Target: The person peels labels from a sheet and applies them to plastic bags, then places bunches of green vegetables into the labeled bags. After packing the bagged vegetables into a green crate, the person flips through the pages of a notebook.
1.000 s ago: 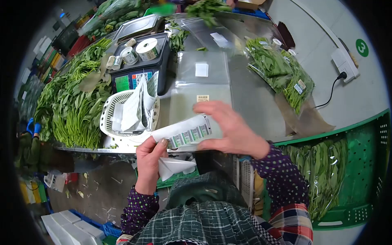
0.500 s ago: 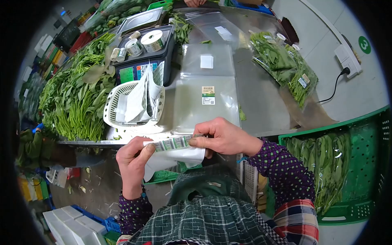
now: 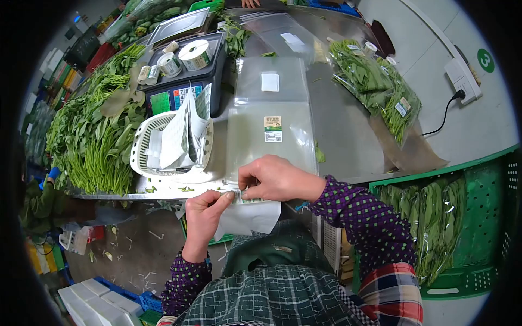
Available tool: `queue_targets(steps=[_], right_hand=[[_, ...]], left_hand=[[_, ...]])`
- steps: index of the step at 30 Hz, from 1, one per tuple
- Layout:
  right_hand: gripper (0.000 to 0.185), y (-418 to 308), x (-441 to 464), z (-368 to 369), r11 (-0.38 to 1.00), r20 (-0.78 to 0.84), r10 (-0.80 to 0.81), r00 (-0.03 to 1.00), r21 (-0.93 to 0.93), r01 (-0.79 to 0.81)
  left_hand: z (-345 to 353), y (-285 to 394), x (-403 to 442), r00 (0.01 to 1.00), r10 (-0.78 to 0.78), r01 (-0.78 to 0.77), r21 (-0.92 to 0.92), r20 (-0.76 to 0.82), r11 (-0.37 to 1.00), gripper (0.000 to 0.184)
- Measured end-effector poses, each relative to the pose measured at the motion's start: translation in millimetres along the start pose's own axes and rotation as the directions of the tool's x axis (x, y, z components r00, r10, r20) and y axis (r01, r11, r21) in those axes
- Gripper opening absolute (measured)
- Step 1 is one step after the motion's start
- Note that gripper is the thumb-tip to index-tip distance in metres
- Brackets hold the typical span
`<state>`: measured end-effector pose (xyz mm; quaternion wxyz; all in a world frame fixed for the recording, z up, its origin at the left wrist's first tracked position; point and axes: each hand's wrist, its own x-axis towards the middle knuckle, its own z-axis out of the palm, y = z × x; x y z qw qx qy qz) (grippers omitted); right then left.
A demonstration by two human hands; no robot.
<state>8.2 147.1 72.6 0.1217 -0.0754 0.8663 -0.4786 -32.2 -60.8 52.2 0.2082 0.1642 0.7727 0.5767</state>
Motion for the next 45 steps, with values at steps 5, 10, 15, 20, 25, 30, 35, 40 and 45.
queue_targets(steps=[5,10,15,20,25,30,35,40,45], right_hand=[[0.016,21,0,1,0.994,0.049,0.062,0.997,0.083,-0.066],[0.016,38,-5,0,0.987,0.015,0.133,0.991,0.090,-0.134],[0.013,59,-3,-13,0.976,-0.018,0.185,0.983,0.116,-0.182],[0.018,134,32,-46,0.699,-0.231,0.560,0.795,0.647,-0.304],[0.034,230,82,-21,0.872,-0.643,0.461,0.612,0.199,-0.448],[0.047,211,41,-31,0.822,-0.469,0.286,0.836,-0.329,-0.465],[0.031,193,30,-12,0.919,-0.177,0.315,0.932,-0.188,-0.346],[0.023,190,34,-30,0.908,-0.112,0.387,0.915,0.217,-0.358],[0.027,215,71,-102,0.772,-0.679,0.314,0.664,0.589,0.238]], left_hand=[[11,-17,13,0.992,-0.117,0.117,-0.002,0.046,0.993,0.025],[24,-26,33,0.985,-0.140,0.131,0.089,0.100,0.987,0.029],[39,-41,55,0.972,-0.197,0.184,0.114,0.125,0.976,0.030],[49,-68,91,0.945,-0.247,0.232,0.091,0.216,0.968,0.033],[80,-98,125,0.904,-0.303,0.293,0.080,0.302,0.953,0.034],[78,-113,122,0.895,-0.365,0.360,0.070,0.257,0.930,0.030],[70,-81,105,0.833,-0.276,0.346,-0.062,0.480,0.936,0.028],[79,-74,120,0.838,-0.274,0.292,0.037,0.471,0.956,0.029],[92,-106,125,0.850,-0.357,0.371,0.041,0.387,0.928,0.030]])
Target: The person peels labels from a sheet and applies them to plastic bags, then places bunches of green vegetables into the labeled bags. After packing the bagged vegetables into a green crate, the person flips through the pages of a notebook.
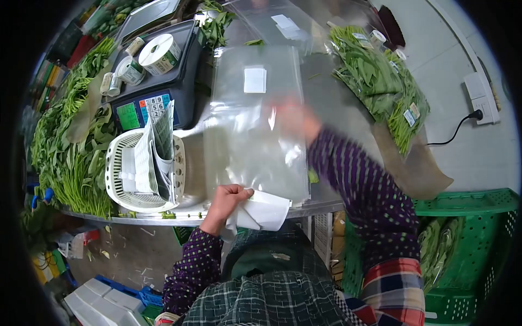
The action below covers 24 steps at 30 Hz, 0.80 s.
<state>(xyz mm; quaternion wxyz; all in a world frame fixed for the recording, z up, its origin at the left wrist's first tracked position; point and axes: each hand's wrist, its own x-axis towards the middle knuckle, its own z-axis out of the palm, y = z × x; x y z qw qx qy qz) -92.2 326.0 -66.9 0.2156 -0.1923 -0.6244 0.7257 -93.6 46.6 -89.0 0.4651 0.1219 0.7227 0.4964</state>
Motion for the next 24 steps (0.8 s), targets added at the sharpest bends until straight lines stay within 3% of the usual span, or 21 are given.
queue_targets(steps=[1,2,4,5,6,7,8,9,11,14,15,17,18,20,22,24], right_hand=[[0.025,-104,31,16,0.954,-0.179,0.220,0.959,-0.167,-0.250],[0.025,-124,26,18,0.953,-0.184,0.228,0.956,-0.160,-0.258],[0.020,-153,22,18,0.865,-0.056,-0.007,0.998,-0.501,-0.022],[0.018,-161,22,18,0.754,0.044,-0.109,0.993,-0.647,0.112],[0.025,-121,0,15,0.761,0.334,-0.055,0.941,-0.596,0.256],[0.036,-99,-35,21,0.615,0.444,0.245,0.862,-0.758,0.216],[0.043,-69,-72,27,0.641,0.427,0.366,0.827,-0.760,0.108],[0.038,-62,-95,32,0.559,0.436,0.427,0.793,-0.816,0.148],[0.031,-48,-110,27,0.721,0.408,0.533,0.741,-0.677,-0.145],[0.024,-52,-116,20,0.731,0.440,0.550,0.710,-0.665,-0.153],[0.024,-58,-115,20,0.730,0.433,0.550,0.714,-0.664,-0.161],[0.023,-76,-110,25,0.513,0.356,0.510,0.783,-0.856,0.055],[0.023,-87,-111,30,0.510,0.351,0.509,0.786,-0.858,0.052],[0.023,-105,-114,43,0.693,0.400,0.307,0.864,-0.716,0.085],[0.022,-89,-125,47,0.707,0.434,0.234,0.870,-0.690,0.154],[0.020,-83,-133,53,0.617,0.462,0.118,0.879,-0.728,0.299]], left_hand=[[1,-6,0,0.997,-0.044,0.044,-0.012,-0.055,0.999,0.028],[2,-9,-3,0.997,-0.053,0.053,-0.007,-0.052,0.999,0.028],[1,-5,-2,0.993,-0.051,0.040,-0.103,-0.102,0.994,0.025],[1,13,-11,0.989,-0.090,0.065,-0.199,-0.119,0.978,0.024],[2,20,-15,0.989,-0.087,0.061,-0.211,-0.116,0.976,0.024],[2,23,-19,0.989,-0.069,0.032,-0.263,-0.133,0.964,0.023],[-1,27,-22,0.986,-0.053,0.001,-0.313,-0.158,0.950,0.022],[-4,33,-27,0.988,-0.067,0.012,-0.358,-0.142,0.934,0.019],[-3,34,-32,0.989,-0.027,-0.033,-0.396,-0.146,0.917,0.017],[0,35,-38,0.993,0.050,-0.089,-0.389,-0.111,0.917,0.014],[1,35,-39,0.993,0.074,-0.102,-0.356,-0.094,0.929,0.013],[1,34,-42,0.984,0.135,-0.162,-0.269,-0.115,0.949,0.014],[2,35,-43,0.970,0.200,-0.224,-0.186,-0.141,0.957,0.016],[7,40,-45,0.955,0.258,-0.281,-0.174,-0.144,0.944,0.017],[9,47,-48,0.937,0.316,-0.337,-0.155,-0.146,0.928,0.018],[11,50,-51,0.936,0.302,-0.333,-0.173,-0.181,0.927,0.018]])
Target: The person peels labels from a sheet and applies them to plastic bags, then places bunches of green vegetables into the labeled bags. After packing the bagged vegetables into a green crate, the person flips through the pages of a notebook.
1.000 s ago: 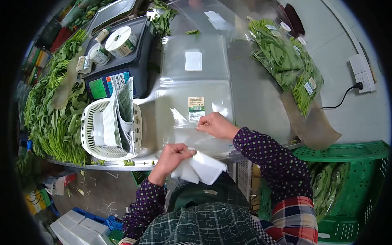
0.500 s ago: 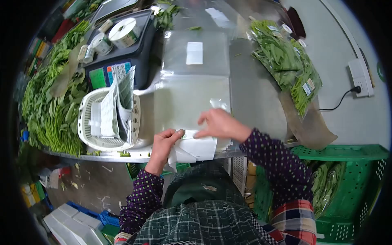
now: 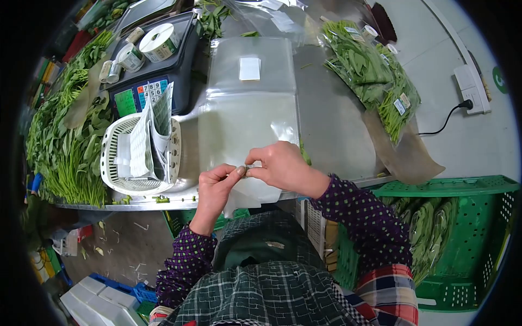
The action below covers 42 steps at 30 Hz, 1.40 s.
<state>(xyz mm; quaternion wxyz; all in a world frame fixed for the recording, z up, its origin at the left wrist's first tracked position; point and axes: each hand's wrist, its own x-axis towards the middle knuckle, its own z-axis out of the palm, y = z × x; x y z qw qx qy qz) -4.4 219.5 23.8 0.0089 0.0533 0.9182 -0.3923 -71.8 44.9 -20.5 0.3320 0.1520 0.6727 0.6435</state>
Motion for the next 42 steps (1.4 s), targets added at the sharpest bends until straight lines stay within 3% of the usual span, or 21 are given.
queue_targets(steps=[5,7,8,10,11,13,14,16,17,18,20,22,24,26,30,32,34,36,39,41,42], right_hand=[[0.013,-4,-9,5,0.993,-0.088,-0.021,0.996,0.116,0.032],[0.014,-15,-9,-6,0.942,0.025,0.240,0.971,0.235,-0.239],[0.014,-20,-7,-6,0.944,0.031,0.230,0.973,0.236,-0.231],[0.013,-29,-5,-3,0.749,0.226,0.193,0.955,0.594,-0.292],[0.013,-35,-4,7,0.750,0.222,0.196,0.955,0.594,-0.292],[0.021,-46,-2,29,0.914,0.114,0.073,0.991,0.389,-0.112],[0.021,-44,-2,27,0.914,0.109,0.075,0.991,0.391,-0.112],[0.033,-31,-1,12,0.969,-0.137,0.231,0.963,0.116,-0.216],[0.040,-20,-2,1,0.953,-0.019,0.268,0.963,0.155,-0.262],[0.040,-16,-5,3,0.954,-0.013,0.266,0.964,0.150,-0.261],[0.038,-11,-13,8,0.965,0.073,0.151,0.986,0.207,-0.164],[0.031,-15,-12,8,0.966,0.057,0.123,0.991,0.221,-0.133],[0.018,-16,-9,10,0.994,-0.002,0.069,0.998,0.090,-0.069],[0.018,-14,-8,15,0.995,-0.041,0.038,0.998,0.092,-0.034],[0.011,-13,-12,6,0.997,-0.193,-0.029,0.981,0.066,0.042],[0.008,-14,-20,-42,0.931,-0.337,0.248,0.908,0.344,-0.127],[0.007,-25,-27,-95,0.921,-0.597,0.313,0.738,0.382,-0.081],[0.009,-31,-34,-128,0.890,-0.725,0.288,0.625,0.443,0.104],[0.012,-48,-43,-134,0.929,-0.759,0.266,0.594,0.366,0.052],[0.012,-32,-53,-118,0.897,-0.649,0.332,0.685,0.441,-0.018],[0.012,-23,-58,-107,0.877,-0.573,0.376,0.728,0.474,-0.079]], left_hand=[[2,3,-4,0.991,-0.118,0.120,0.021,-0.065,0.993,0.017],[-4,-2,-2,0.977,-0.179,0.184,0.026,-0.116,0.983,0.018],[-7,-10,1,0.986,-0.128,0.140,0.109,-0.109,0.984,0.021],[-8,-20,2,0.993,-0.081,0.097,0.193,-0.090,0.976,0.023],[-6,-21,1,0.999,0.019,-0.009,0.232,-0.043,0.973,0.023],[-7,-33,2,0.977,0.210,-0.214,0.246,0.043,0.946,0.023],[-9,-30,1,0.977,0.210,-0.215,0.248,0.048,0.945,0.023],[-13,-18,-3,0.997,0.054,-0.048,0.112,-0.053,0.993,0.020],[-14,-12,-5,0.997,0.052,-0.046,0.108,-0.060,0.993,0.020],[-14,-6,-8,1.000,-0.007,0.009,0.056,-0.029,0.998,0.017],[-13,-3,-7,0.998,-0.059,0.059,0.006,0.023,0.998,0.015],[-11,-6,-9,0.987,0.127,-0.130,0.026,0.098,0.991,0.011],[-11,-3,-10,0.986,0.124,-0.132,0.065,0.112,0.989,0.010],[-13,0,-10,0.984,0.128,-0.142,0.108,0.127,0.984,0.010],[-8,0,-11,0.997,-0.023,0.010,0.177,0.071,0.984,0.014],[11,4,-2,0.993,-0.096,0.084,0.158,0.074,0.984,0.018],[38,15,17,0.977,0.026,-0.042,0.074,0.209,0.996,0.027],[75,29,34,0.943,0.231,-0.197,-0.157,0.238,0.968,0.030],[114,4,63,0.904,0.374,-0.316,-0.267,0.207,0.911,0.031],[111,-13,73,0.834,0.544,-0.552,0.115,0.091,0.826,0.030],[104,-12,74,0.827,0.552,-0.561,0.116,0.104,0.819,0.030]])
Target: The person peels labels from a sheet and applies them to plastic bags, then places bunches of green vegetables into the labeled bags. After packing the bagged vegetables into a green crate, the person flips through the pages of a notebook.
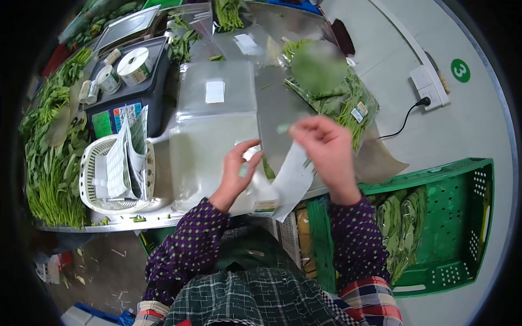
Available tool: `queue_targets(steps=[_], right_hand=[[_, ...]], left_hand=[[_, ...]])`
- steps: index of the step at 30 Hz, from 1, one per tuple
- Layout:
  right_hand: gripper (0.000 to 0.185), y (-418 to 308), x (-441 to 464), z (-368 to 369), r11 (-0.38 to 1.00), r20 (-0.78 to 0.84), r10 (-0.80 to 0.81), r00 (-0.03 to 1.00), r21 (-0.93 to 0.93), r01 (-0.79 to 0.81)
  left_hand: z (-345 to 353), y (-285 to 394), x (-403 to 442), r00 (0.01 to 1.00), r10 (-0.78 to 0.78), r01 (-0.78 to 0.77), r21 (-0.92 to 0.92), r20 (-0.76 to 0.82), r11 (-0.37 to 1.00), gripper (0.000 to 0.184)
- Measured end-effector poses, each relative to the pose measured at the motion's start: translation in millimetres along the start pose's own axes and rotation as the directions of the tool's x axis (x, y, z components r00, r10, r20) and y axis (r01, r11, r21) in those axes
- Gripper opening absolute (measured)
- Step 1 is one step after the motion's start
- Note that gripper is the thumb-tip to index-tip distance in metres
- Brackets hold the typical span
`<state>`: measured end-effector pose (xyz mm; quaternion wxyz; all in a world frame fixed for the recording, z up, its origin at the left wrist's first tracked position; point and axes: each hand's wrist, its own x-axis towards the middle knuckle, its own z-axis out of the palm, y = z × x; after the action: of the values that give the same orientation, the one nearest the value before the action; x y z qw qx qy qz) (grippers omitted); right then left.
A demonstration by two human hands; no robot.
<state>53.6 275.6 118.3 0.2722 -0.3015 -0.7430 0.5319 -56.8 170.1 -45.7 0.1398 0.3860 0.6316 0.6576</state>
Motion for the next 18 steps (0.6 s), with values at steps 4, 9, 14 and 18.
queue_targets(steps=[4,9,14,18], right_hand=[[0.011,41,-31,18,0.948,0.223,0.282,0.933,0.088,-0.307],[0.012,51,-44,46,0.870,0.475,0.333,0.814,0.178,-0.460],[0.014,41,-58,72,0.915,0.463,0.327,0.824,0.061,-0.398],[0.022,70,-66,55,0.989,0.422,0.106,0.900,-0.141,-0.050]], left_hand=[[-29,8,-15,0.963,-0.270,0.263,0.195,0.006,0.945,0.025],[-53,28,-38,0.953,-0.304,0.300,0.092,0.022,0.949,0.024],[-67,43,-64,0.967,-0.247,0.241,0.087,0.068,0.967,0.023],[-82,57,-86,0.913,-0.407,0.408,0.071,-0.023,0.910,0.017]])
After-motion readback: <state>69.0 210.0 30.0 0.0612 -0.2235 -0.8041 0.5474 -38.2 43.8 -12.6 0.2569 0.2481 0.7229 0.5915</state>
